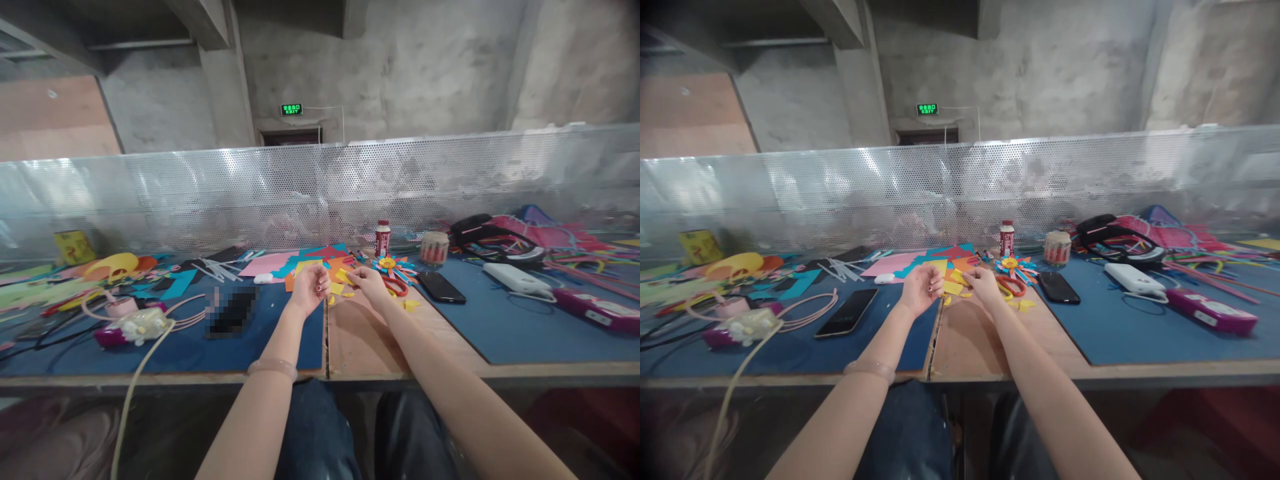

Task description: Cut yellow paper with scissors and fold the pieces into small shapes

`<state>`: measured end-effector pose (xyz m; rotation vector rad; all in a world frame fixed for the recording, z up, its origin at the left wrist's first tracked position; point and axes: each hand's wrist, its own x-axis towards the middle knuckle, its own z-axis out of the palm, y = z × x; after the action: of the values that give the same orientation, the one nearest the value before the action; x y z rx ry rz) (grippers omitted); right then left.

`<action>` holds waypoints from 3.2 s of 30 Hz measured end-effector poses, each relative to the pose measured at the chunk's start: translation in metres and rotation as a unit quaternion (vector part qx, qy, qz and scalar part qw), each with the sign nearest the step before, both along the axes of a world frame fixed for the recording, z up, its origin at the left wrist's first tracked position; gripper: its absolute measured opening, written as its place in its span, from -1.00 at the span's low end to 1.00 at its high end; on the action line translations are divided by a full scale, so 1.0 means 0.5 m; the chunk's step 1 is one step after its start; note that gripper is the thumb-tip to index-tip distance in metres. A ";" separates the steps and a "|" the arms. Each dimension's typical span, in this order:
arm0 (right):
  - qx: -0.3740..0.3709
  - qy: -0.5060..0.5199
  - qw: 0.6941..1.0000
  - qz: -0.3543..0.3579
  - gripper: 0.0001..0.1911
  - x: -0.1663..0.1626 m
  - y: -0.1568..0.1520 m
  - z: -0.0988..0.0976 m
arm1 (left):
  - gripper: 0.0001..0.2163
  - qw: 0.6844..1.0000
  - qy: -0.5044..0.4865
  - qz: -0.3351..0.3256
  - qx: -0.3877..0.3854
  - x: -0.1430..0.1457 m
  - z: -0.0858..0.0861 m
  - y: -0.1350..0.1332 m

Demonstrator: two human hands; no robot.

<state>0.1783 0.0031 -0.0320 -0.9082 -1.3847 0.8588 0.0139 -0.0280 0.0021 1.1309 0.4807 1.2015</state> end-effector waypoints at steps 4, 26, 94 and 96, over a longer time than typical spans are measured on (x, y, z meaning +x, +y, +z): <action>-0.022 -0.011 0.999 0.036 -0.61 -0.005 -0.009 0.007 | -0.75 0.970 0.157 0.184 0.005 0.016 -0.024 0.017; -0.019 -0.124 0.991 0.052 -0.70 -0.011 -0.006 -0.006 | -0.84 0.899 0.305 0.293 0.115 0.012 -0.041 0.021; -0.098 0.127 0.978 0.135 -0.72 -0.011 -0.012 -0.001 | -0.85 0.955 0.224 0.185 0.067 0.019 -0.044 0.026; -0.119 0.167 0.969 0.141 -0.72 -0.011 -0.016 0.002 | -0.84 0.960 0.205 0.180 0.060 0.020 -0.048 0.031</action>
<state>0.1728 -0.0048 -0.0312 -0.7112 -1.1446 1.3529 0.0240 -0.0124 -0.0220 1.4482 0.9740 1.3208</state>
